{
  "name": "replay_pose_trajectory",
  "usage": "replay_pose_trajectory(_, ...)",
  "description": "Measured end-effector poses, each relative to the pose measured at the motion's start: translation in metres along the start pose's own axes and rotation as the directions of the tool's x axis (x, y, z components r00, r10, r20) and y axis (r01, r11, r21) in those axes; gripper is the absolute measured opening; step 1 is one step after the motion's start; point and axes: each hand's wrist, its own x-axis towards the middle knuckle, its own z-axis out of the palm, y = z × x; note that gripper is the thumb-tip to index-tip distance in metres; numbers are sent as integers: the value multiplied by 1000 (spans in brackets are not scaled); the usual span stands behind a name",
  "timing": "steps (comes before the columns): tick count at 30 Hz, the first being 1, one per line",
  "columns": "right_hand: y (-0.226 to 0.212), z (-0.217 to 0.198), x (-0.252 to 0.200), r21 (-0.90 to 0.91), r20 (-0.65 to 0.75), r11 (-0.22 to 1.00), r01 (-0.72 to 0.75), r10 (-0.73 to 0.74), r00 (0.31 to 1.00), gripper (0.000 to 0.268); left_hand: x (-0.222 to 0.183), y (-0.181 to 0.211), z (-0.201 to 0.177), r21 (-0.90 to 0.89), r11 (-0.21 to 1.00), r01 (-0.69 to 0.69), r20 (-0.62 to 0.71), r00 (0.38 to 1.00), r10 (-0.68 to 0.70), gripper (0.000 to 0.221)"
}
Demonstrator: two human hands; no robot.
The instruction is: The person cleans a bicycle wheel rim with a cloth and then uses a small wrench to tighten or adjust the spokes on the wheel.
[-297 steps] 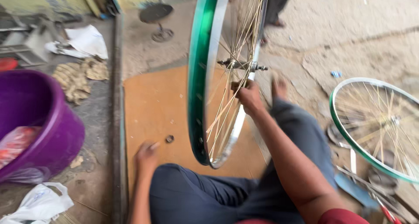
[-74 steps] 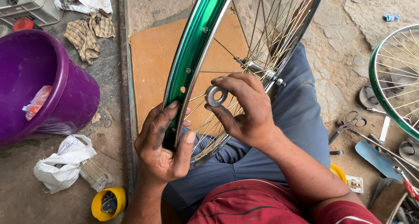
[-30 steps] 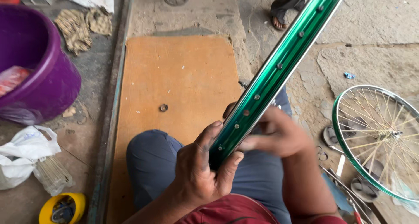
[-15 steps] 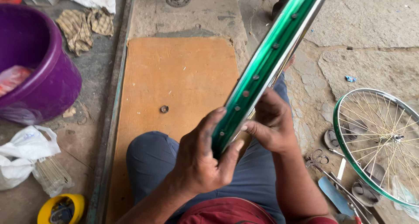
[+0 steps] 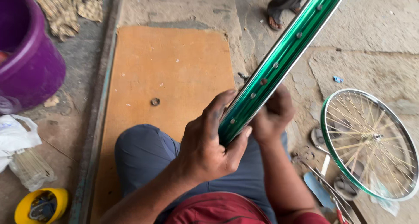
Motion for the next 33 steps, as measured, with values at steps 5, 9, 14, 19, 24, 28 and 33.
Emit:
replay_pose_trajectory(5,-14,10,16,-142,-5,964,223,-226,974,45,-6,-3,6,-48,999,-20,94,995,25,75)
replay_pose_trajectory(9,-6,0,19,-481,-31,800,360,-426,904,38,-14,-12,14,132,991,-28,119,993,12,73)
replay_pose_trajectory(14,1,-3,19,-237,243,965,114,-55,968,29,-5,-6,0,114,993,-15,207,978,-9,77)
replay_pose_trajectory(19,-30,-16,36,45,488,991,-127,89,868,50,2,7,-11,170,985,-33,197,980,-1,60)
replay_pose_trajectory(24,-62,11,31,-64,430,995,-82,102,897,72,-3,1,-15,316,949,6,172,983,-63,53)
replay_pose_trajectory(28,-75,-9,63,104,680,990,-91,-4,733,58,-10,-5,-20,291,957,-13,182,982,-42,52)
replay_pose_trajectory(33,-62,-4,60,-82,771,980,-181,178,612,33,-12,-11,-19,433,888,-153,96,988,123,51)
